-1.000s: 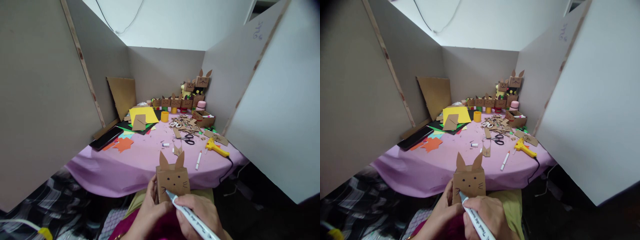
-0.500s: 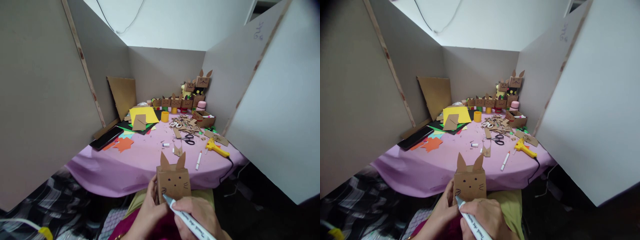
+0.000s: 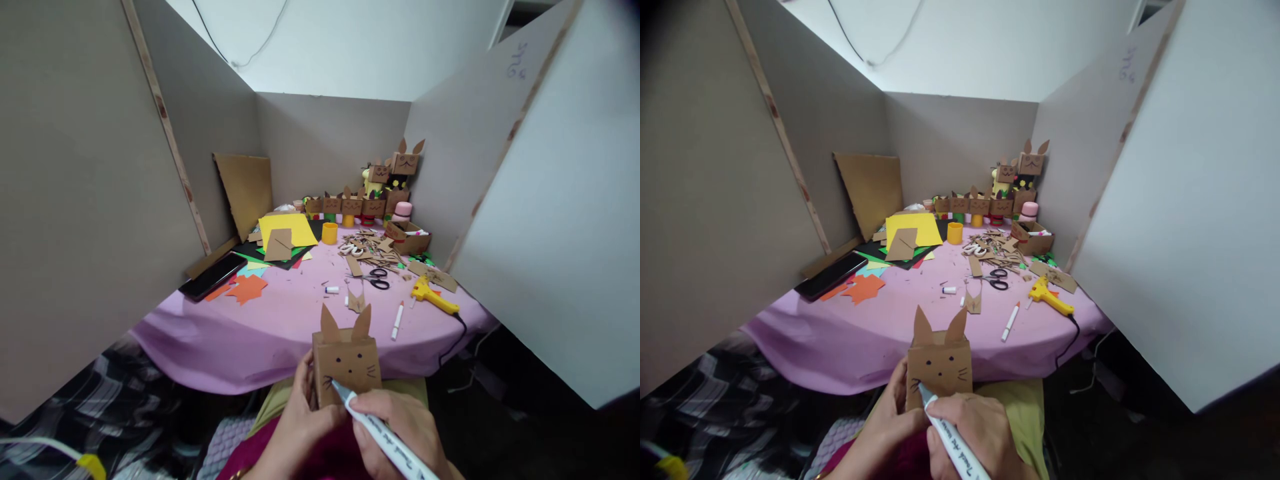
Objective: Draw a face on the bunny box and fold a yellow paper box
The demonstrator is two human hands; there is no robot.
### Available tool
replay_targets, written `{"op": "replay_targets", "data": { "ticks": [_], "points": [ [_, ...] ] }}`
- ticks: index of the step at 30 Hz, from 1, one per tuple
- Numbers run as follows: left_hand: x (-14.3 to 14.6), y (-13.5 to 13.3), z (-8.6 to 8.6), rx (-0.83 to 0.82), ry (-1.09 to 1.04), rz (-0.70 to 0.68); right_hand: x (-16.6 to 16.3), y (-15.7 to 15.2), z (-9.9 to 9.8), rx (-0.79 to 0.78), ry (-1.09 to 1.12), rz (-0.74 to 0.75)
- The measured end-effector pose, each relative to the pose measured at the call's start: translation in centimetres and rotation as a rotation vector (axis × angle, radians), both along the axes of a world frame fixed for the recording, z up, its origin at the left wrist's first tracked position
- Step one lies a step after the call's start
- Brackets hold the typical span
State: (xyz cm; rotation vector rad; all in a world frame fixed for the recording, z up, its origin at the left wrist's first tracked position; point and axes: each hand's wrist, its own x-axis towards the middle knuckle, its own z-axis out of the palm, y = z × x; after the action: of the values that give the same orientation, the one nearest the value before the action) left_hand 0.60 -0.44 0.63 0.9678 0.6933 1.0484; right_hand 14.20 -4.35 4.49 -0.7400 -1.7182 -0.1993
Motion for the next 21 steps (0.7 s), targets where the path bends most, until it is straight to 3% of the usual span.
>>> {"op": "replay_targets", "data": {
  "ticks": [10, 21],
  "points": [
    [0.24, -0.30, 0.41, -0.013, -0.019, 0.030, -0.20, 0.12, -0.36, -0.041, 0.002, 0.030],
    [0.30, -0.15, -0.29, -0.009, -0.014, 0.051, -0.44, 0.26, -0.63, 0.000, -0.024, 0.065]
  ]
}}
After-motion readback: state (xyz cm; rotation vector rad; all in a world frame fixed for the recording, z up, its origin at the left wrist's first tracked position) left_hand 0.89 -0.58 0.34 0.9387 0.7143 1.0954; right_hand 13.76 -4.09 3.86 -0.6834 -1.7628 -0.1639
